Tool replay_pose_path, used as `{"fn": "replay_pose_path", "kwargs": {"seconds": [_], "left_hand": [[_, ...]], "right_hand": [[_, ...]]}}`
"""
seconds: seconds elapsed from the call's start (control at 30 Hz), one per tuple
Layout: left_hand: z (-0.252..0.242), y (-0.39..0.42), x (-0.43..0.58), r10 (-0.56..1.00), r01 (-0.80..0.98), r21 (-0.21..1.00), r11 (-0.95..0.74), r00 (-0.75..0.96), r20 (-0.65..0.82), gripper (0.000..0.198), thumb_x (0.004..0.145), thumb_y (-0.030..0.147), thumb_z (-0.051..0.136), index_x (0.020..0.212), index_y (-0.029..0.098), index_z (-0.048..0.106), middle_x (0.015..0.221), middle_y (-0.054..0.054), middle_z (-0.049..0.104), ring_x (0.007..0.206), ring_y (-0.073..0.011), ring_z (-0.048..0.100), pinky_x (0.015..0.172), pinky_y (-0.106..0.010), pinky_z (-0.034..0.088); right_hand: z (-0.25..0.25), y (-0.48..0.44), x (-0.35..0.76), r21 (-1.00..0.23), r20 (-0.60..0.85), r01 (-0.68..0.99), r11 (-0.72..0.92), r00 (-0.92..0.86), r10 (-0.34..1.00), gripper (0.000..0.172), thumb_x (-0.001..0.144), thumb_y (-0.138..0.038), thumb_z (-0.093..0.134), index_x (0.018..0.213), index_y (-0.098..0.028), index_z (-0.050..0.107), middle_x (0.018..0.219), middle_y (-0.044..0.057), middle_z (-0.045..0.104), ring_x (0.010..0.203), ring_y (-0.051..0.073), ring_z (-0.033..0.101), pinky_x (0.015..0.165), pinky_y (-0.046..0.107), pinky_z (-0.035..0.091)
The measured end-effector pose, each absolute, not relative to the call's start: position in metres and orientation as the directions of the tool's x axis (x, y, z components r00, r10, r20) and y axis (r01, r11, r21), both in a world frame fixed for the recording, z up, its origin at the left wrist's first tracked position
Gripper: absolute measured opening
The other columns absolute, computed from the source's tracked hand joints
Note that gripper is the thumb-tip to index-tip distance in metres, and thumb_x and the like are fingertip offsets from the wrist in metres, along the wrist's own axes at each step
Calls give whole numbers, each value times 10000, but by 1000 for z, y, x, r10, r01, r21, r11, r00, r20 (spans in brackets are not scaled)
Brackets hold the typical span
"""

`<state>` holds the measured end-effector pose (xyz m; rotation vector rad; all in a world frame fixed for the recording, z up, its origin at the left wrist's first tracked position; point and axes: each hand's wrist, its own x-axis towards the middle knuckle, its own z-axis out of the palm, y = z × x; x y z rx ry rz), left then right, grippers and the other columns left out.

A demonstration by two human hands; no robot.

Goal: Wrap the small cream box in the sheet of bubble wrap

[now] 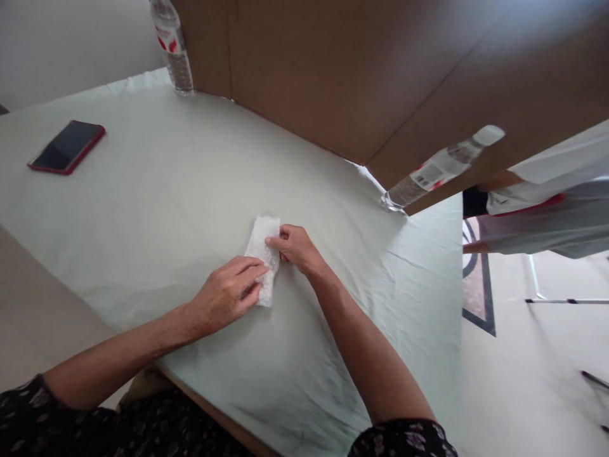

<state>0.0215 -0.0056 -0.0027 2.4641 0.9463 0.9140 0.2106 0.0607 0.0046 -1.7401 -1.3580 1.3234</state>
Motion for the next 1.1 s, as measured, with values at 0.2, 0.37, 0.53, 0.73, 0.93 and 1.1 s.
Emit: {"fn": "replay_pose_path", "kwargs": {"seconds": [0.2, 0.37, 0.53, 0.73, 0.93, 1.1], "left_hand": [[-5, -4, 20, 716, 458, 560, -690, 541, 441, 213, 887, 89, 514, 1041, 175, 632, 1023, -94, 718, 958, -231, 669, 843, -373, 573], [-5, -1, 18, 738, 467, 588, -660, 551, 390, 208, 874, 95, 537, 1037, 174, 640, 974, -75, 722, 918, -225, 663, 823, -364, 563], [-4, -7, 18, 781, 556, 553, -621, 500, 374, 169, 876, 128, 558, 1011, 185, 643, 1013, -75, 673, 899, -207, 646, 789, -331, 550], [-6, -15, 20, 860, 688, 530, -496, 307, 407, 147, 822, 186, 643, 933, 198, 547, 938, -49, 590, 864, -205, 610, 776, -325, 534], [-18, -15, 18, 862, 657, 588, -471, 203, 464, 326, 804, 248, 706, 1062, 180, 519, 1017, -91, 597, 968, -249, 601, 854, -383, 534], [-21, -17, 17, 812, 602, 560, -569, 306, 496, 341, 855, 251, 678, 1169, 185, 562, 1320, -173, 553, 1183, -290, 576, 1003, -442, 481]], "right_hand": [[2, 63, 208, -920, -220, 338, -197, -31, 975, 252, 673, -382, 693, 625, -186, 542, 598, -60, 440, 546, 73, 352, 495, 227, 270], [7, 50, 200, -978, -193, 87, -189, -31, 981, 236, 693, -391, 704, 778, -187, 622, 688, -38, 557, 619, 105, 460, 573, 241, 366], [15, 27, 195, -997, -71, 8, -71, -70, 995, 261, 751, -424, 716, 866, -201, 641, 824, -1, 653, 766, 147, 558, 732, 288, 463], [18, -2, 194, -995, 61, 72, 70, -119, 991, 174, 856, -373, 658, 828, -207, 618, 748, -24, 600, 712, 132, 550, 709, 275, 453], [7, -28, 191, -822, 389, 393, 413, -142, 910, 59, 889, -246, 605, 888, -239, 664, 1029, 36, 730, 1010, 200, 659, 940, 365, 473], [-8, -40, 199, -652, 504, 494, 575, -284, 816, 153, 873, -141, 569, 945, -251, 647, 1111, 58, 741, 1082, 207, 682, 974, 405, 499]]}}
